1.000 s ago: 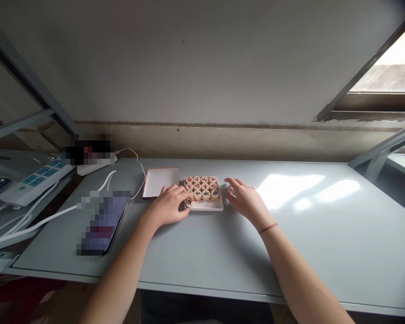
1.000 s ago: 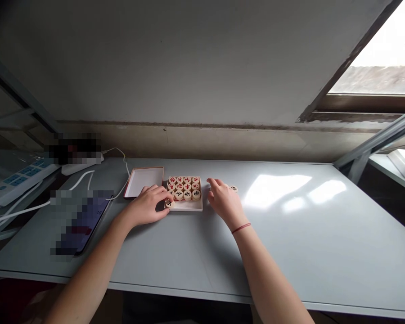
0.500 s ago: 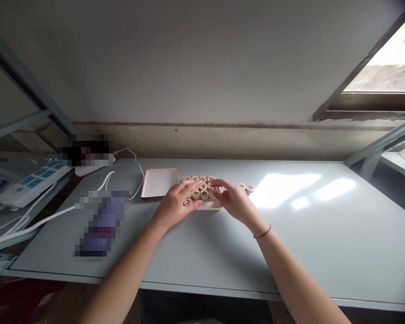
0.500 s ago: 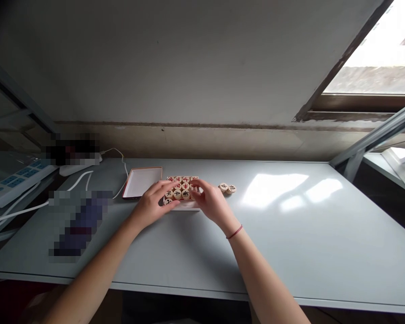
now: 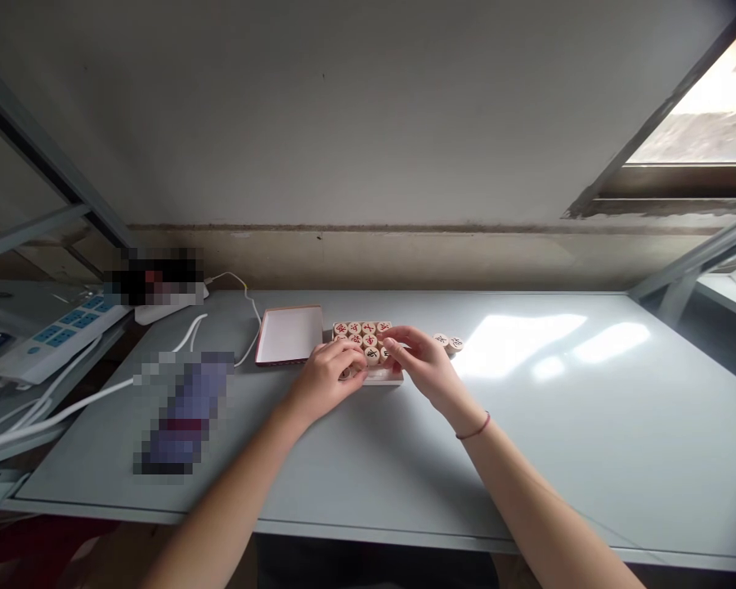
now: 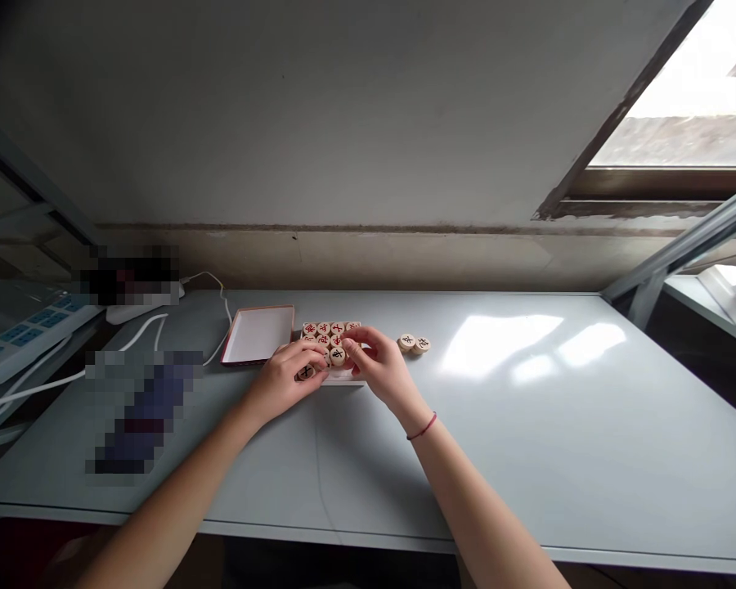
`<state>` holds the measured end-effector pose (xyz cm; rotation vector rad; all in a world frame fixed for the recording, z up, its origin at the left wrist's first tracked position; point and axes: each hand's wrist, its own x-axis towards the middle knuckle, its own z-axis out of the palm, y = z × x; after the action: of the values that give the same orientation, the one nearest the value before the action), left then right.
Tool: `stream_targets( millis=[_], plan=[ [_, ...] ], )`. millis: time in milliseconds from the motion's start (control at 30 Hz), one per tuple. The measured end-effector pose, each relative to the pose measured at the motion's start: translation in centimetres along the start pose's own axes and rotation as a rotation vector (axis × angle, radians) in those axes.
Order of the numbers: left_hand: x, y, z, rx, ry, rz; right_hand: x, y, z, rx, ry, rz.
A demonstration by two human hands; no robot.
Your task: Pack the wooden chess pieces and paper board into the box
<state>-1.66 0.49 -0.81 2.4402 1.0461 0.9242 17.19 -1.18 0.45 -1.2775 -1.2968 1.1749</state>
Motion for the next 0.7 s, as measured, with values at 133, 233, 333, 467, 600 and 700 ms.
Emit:
stream_targets(
  millis=[133,233,333,467,600,700],
  plan=[
    [0.0,-0.1,0.0,0.154,-0.087,0.005,-0.1,0.1,0.0,0.004,-0.015,-0.002],
    [-0.1,-0.2,-0.1,0.224,-0.122,0.014,-0.2,0.1,0.1,-0.012,-0.047,0.002],
    [-0.2,-0.3,-0.1,0.26,-0.125,0.024,-0.3,-0.1,0.1,-0.077,-0.05,-0.013],
    [-0.4,-0.3,0.0,0.292,-0.172,0.036,-0.6,-0.3,-0.1,-0.259,-0.097,-0.094],
    [-0.6,-0.7,0.2,0.327,-0.182,0.006,-0.9,0.2,0.3,-0.491,-0.184,-0.231],
    [-0.6,-1.0,0.2,0.348,-0.129,-0.02,-1.1,0.8,0.9,-0.674,-0.144,-0.325]
  ],
)
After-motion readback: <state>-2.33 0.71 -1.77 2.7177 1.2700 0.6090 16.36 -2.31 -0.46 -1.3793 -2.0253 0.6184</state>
